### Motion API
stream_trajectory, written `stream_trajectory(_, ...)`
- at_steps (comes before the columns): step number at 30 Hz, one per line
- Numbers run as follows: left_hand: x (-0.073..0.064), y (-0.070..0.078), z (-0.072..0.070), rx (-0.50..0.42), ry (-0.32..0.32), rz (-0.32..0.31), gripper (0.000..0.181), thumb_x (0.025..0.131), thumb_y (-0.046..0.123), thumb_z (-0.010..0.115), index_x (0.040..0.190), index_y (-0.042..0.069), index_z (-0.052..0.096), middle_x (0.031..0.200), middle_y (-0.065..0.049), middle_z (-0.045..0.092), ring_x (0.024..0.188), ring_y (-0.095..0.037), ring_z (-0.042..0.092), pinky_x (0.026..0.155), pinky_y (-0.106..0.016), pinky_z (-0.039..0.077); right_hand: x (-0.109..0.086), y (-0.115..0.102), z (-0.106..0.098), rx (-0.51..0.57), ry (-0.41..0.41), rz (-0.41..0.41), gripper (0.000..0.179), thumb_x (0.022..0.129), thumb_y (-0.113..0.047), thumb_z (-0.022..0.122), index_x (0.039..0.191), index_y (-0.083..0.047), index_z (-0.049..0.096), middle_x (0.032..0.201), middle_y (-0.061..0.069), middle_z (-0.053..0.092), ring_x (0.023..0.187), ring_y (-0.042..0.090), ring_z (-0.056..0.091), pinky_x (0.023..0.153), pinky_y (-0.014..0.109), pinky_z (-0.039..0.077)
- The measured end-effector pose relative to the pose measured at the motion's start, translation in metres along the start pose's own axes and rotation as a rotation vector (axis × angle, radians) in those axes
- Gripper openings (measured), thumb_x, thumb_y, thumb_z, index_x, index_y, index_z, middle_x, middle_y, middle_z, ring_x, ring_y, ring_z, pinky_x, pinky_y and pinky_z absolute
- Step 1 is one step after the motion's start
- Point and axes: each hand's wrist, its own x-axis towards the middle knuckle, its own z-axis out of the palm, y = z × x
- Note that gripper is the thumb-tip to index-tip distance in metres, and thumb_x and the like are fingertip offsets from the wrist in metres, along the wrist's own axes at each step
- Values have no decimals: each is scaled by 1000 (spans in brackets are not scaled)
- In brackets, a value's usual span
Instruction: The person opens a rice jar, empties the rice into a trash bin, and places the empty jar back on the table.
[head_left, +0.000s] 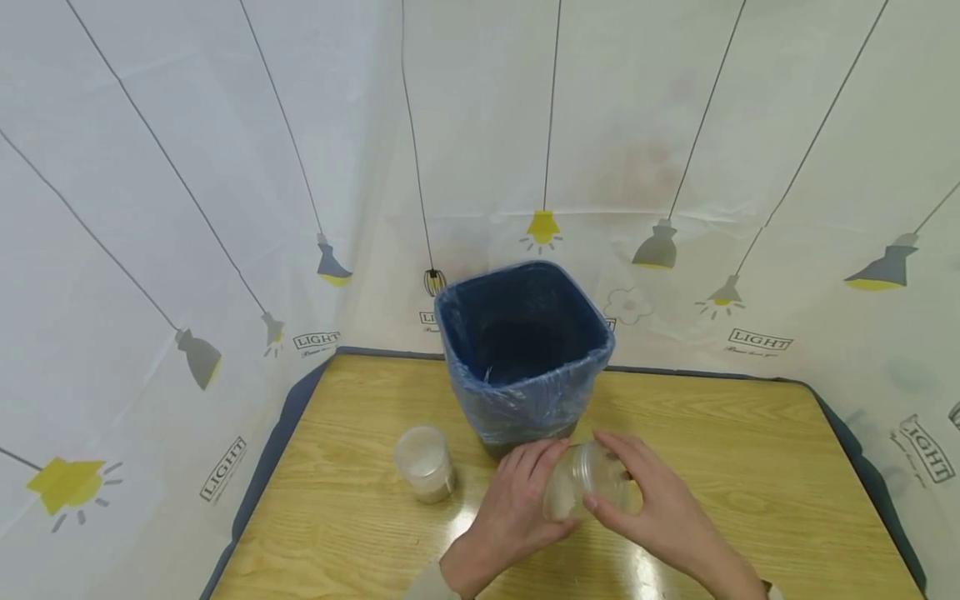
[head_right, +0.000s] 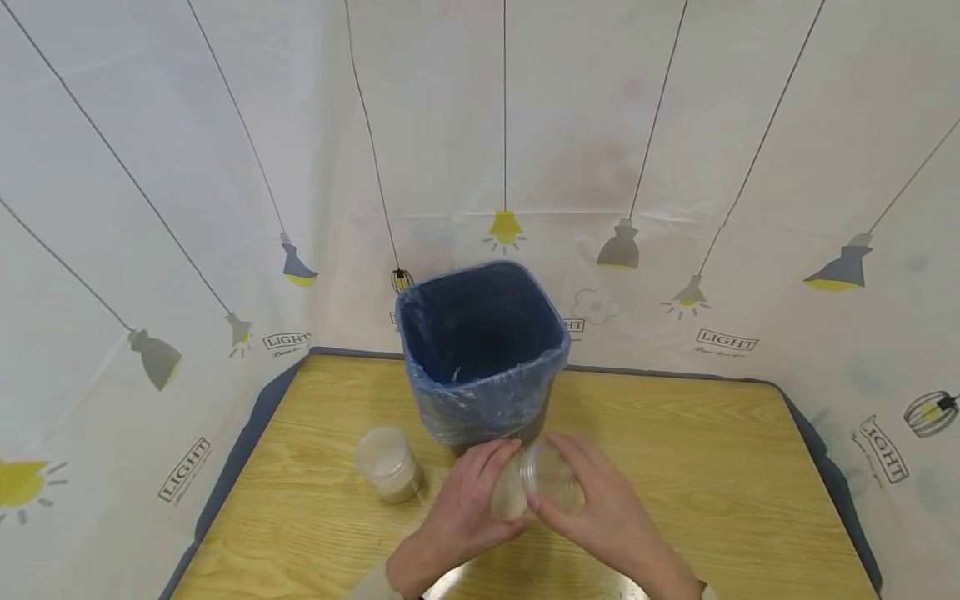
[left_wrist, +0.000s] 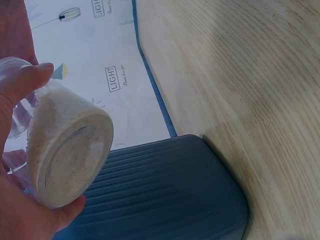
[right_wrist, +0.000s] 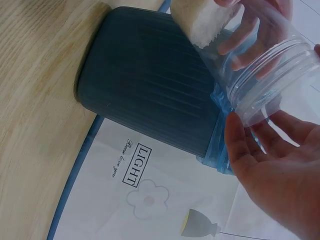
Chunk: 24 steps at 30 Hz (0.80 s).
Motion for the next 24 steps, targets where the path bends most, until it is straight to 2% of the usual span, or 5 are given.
stream_trajectory(8, 2, 0, -4, -62, -21, 6, 109, 51, 44, 102, 142, 8, 53, 134, -5, 59, 119, -22, 59, 98, -35, 52, -1, 3, -3, -55, 48, -175, 81, 74, -25, 88, 148, -18, 55, 141, 0, 58, 124, 23, 59, 92, 47, 56)
stream_trajectory(12, 2, 0, -4, -69, -24, 12, 109, 51, 43, 102, 142, 8, 52, 133, -5, 59, 119, -22, 59, 97, -35, 53, -1, 5, -4, -50, 43, -234, 84, 73, -24, 88, 149, -16, 54, 144, 1, 56, 127, 22, 56, 99, 36, 51)
stream_trajectory(16, 3, 0, -5, -78, -28, 13, 108, 52, 43, 102, 142, 8, 52, 133, -5, 59, 119, -22, 60, 97, -35, 53, -1, 7, -4, -29, 18, -271, 83, 74, -23, 86, 149, -12, 53, 149, 3, 54, 134, 21, 51, 111, 20, 36)
stream_trajectory(20, 3, 0, -7, -101, -53, -1, 106, 55, 44, 101, 142, 8, 52, 135, -5, 59, 121, -22, 59, 98, -36, 53, -2, 7, -6, -9, -26, -263, 85, 76, -22, 86, 152, -14, 50, 154, 2, 50, 140, 20, 46, 114, 16, 28)
stream_trajectory(24, 3, 1, -8, -115, -71, -16, 104, 59, 45, 100, 143, 8, 51, 135, -4, 58, 122, -22, 58, 99, -36, 52, -3, 4, -7, 10, -67, -161, 91, 80, -30, 88, 158, -20, 42, 156, 2, 45, 138, 25, 47, 107, 37, 45)
